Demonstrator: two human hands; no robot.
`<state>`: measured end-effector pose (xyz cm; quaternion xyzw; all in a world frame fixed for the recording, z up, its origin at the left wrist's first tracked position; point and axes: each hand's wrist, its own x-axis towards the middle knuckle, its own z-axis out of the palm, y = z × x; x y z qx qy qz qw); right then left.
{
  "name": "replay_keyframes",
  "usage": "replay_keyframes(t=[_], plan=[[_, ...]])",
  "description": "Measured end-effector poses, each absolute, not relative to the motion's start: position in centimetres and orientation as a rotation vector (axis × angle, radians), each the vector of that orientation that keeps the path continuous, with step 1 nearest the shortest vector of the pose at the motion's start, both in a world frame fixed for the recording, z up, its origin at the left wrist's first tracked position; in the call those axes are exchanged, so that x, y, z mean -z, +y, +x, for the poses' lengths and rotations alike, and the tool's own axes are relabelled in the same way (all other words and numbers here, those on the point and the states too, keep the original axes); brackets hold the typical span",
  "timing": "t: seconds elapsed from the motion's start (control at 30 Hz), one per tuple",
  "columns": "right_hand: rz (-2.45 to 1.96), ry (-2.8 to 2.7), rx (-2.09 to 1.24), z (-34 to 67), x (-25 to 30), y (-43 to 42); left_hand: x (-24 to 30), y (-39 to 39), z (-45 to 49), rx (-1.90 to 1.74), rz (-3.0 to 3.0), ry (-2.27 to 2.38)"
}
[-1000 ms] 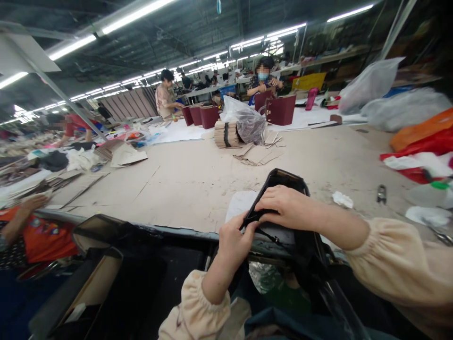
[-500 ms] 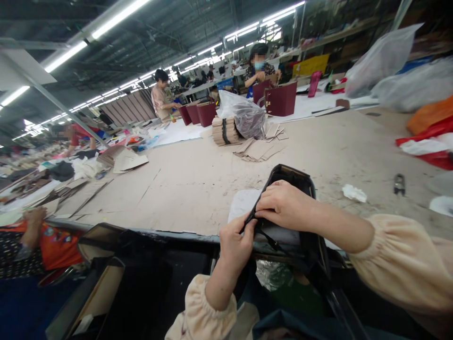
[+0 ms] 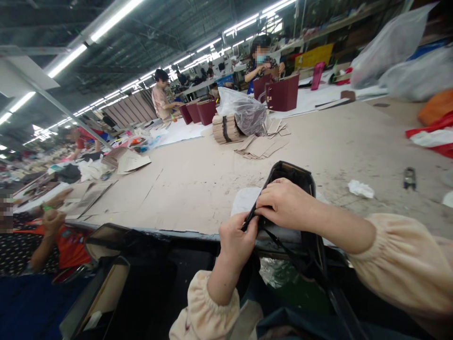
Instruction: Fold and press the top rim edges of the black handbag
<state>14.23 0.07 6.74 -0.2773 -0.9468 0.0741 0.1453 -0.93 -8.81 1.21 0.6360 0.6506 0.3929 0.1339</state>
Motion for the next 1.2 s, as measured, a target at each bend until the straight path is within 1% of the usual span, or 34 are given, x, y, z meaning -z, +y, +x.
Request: replay_keyframes(t=[0.13, 0.4, 0.6, 0.83, 1.2], plan=[[-0.83, -2.71, -0.192, 14.2, -6.8, 0.1, -1.5, -8.6, -1.0, -1.085, 1.896, 1.931], [-0.873, -2.598, -0.224, 15.0, -7.1, 0.0, -1.0, -8.4, -0.8, -1.11, 1.89, 1.962], [-0.965, -2.565, -0.151, 14.2, -7.2, -0.4, -1.1, -8.6, -0.6, -1.135, 1.898, 1.928], [-0.876, -2.628, -0.185, 13.7, -7.5, -0.6, -1.1, -8.3, -0.6, -1.132, 1.87, 1.936], [-0.861, -2.632, -0.278, 13.8, -7.5, -0.7, -1.0, -8.4, -0.7, -1.127, 1.9, 1.955]])
